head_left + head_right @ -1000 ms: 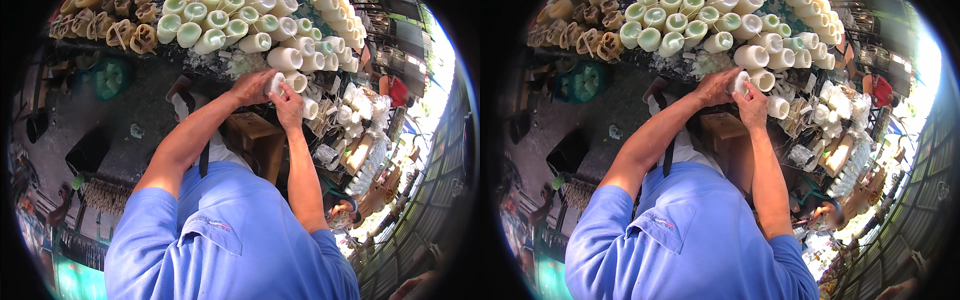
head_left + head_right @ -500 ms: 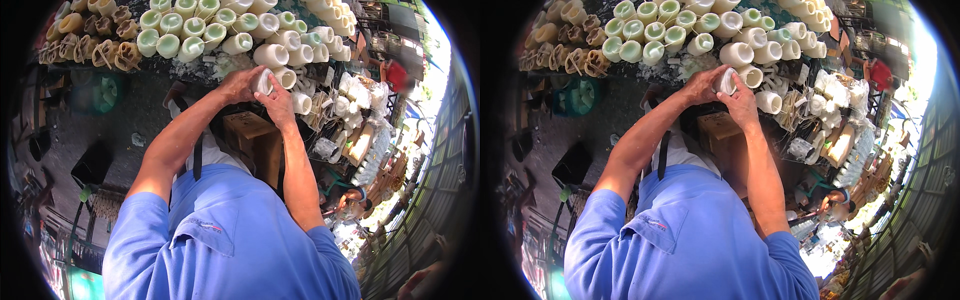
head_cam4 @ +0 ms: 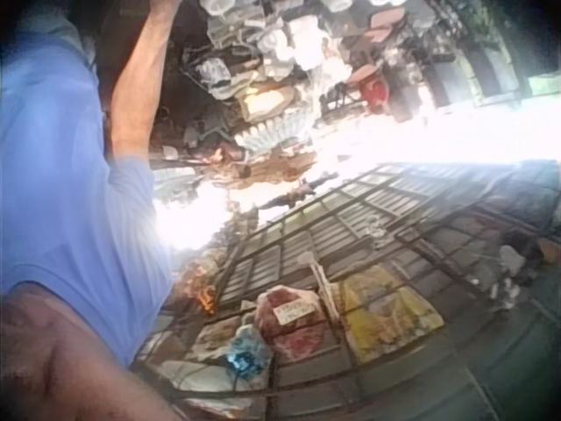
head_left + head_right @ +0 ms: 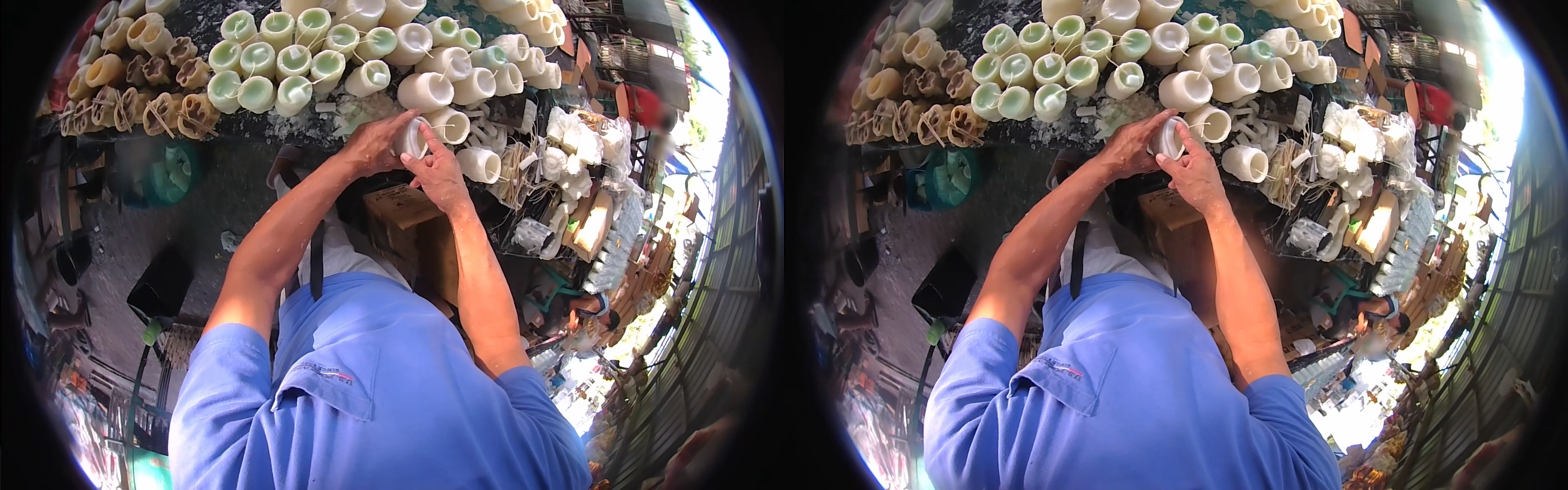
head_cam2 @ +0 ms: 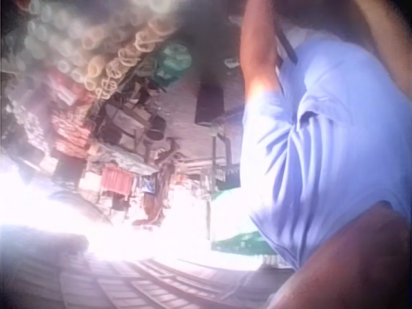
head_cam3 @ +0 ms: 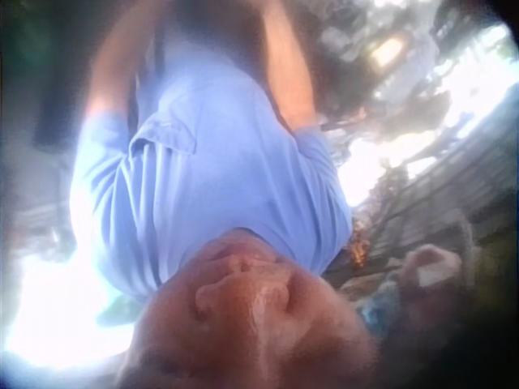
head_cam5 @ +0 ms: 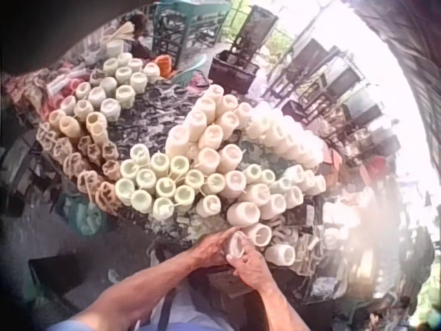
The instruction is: The person repeatedly picks up small white cylindrical candle bodies and inserts wicks into their centers. The person handles the candles one at a time, aligns the wick, and places the finished candles back on the table among many others.
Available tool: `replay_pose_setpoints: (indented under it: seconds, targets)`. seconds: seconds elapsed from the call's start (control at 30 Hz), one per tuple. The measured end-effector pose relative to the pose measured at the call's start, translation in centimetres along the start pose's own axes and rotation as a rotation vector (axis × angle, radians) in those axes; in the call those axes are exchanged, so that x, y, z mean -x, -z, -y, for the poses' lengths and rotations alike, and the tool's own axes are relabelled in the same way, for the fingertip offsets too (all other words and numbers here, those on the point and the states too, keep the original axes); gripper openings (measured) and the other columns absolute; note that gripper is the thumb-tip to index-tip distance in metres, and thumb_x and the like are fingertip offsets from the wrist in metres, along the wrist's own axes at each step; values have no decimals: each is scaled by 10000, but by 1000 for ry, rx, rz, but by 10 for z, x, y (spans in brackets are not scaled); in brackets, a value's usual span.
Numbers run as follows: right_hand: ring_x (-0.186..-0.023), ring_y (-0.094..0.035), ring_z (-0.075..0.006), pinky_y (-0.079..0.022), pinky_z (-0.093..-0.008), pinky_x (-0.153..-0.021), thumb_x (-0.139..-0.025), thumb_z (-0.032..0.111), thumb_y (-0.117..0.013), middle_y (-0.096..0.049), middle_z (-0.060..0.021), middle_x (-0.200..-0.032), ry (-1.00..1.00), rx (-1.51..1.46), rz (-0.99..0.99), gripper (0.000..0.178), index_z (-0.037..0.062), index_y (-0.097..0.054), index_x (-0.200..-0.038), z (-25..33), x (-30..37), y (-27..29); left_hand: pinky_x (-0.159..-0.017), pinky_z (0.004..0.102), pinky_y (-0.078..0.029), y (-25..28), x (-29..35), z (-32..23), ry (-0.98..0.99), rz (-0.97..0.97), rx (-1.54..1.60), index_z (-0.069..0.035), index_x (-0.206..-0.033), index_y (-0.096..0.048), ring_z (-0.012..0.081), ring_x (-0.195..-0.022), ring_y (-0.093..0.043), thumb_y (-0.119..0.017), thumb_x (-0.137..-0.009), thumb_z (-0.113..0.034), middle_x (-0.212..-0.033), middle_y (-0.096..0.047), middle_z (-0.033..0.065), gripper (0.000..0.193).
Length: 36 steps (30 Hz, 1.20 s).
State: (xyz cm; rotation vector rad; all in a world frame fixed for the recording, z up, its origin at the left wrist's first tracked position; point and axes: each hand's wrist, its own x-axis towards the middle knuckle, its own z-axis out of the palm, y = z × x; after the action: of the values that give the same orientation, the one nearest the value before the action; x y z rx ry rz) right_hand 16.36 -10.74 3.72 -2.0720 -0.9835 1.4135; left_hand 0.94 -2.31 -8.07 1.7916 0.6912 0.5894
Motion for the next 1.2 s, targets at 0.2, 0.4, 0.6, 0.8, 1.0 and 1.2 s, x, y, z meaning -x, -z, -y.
replay_pose_setpoints:
  seconds: [0.2,0.4,0.6,0.8,1.0,1.2]
  targets:
    - [-620,-567,-115,-542,-308,-646,-984,227,-790,-623,-18,-693,117,25,-98,635,83,-588,-1569,-8,-1,6,-783,348,-566,21,-2,-14,85,38,283,-67,-1629,-482,194,-858,-664,-817,-773,-153,-1102,-725,115,923]
    - [-687,-618,-117,-541,-309,-684,-957,178,-826,-688,-34,-776,178,-3,-557,304,-4,-765,-1192,-17,7,-24,-807,402,-589,41,-11,-35,278,12,203,-29,-1486,-635,276,-821,-723,-778,-913,-293,-1115,-779,225,647]
    - [-759,-685,-178,-577,-320,-745,-940,156,-827,-726,-91,-947,178,-19,-674,284,-9,-766,-1163,-13,-3,-30,-785,387,-592,40,-35,-41,219,41,22,-1,-1274,-773,221,-816,-730,-732,-1017,-350,-1081,-811,193,435]
    - [-867,-728,-195,-602,-336,-748,-870,92,-877,-694,-110,-1157,285,170,-620,370,26,-767,-1218,-19,13,-27,-789,393,-596,46,-39,-35,271,105,19,-24,-1261,-789,237,-834,-762,-737,-1005,-348,-975,-806,185,416]
    - [-1030,-699,-273,-608,-398,-823,-841,25,-879,-642,-137,-1265,456,328,-526,451,18,-718,-1262,-31,20,-27,-794,402,-596,56,-59,-37,260,278,41,-7,-1189,-809,239,-806,-745,-799,-961,-360,-945,-805,182,421]
    - [-1148,-636,-395,-550,-490,-974,-820,14,-842,-638,-177,-1240,523,541,-532,457,9,-696,-1253,-31,13,-19,-793,391,-599,56,-70,-43,300,293,37,-2,-1122,-828,211,-789,-731,-828,-933,-300,-940,-814,170,353]
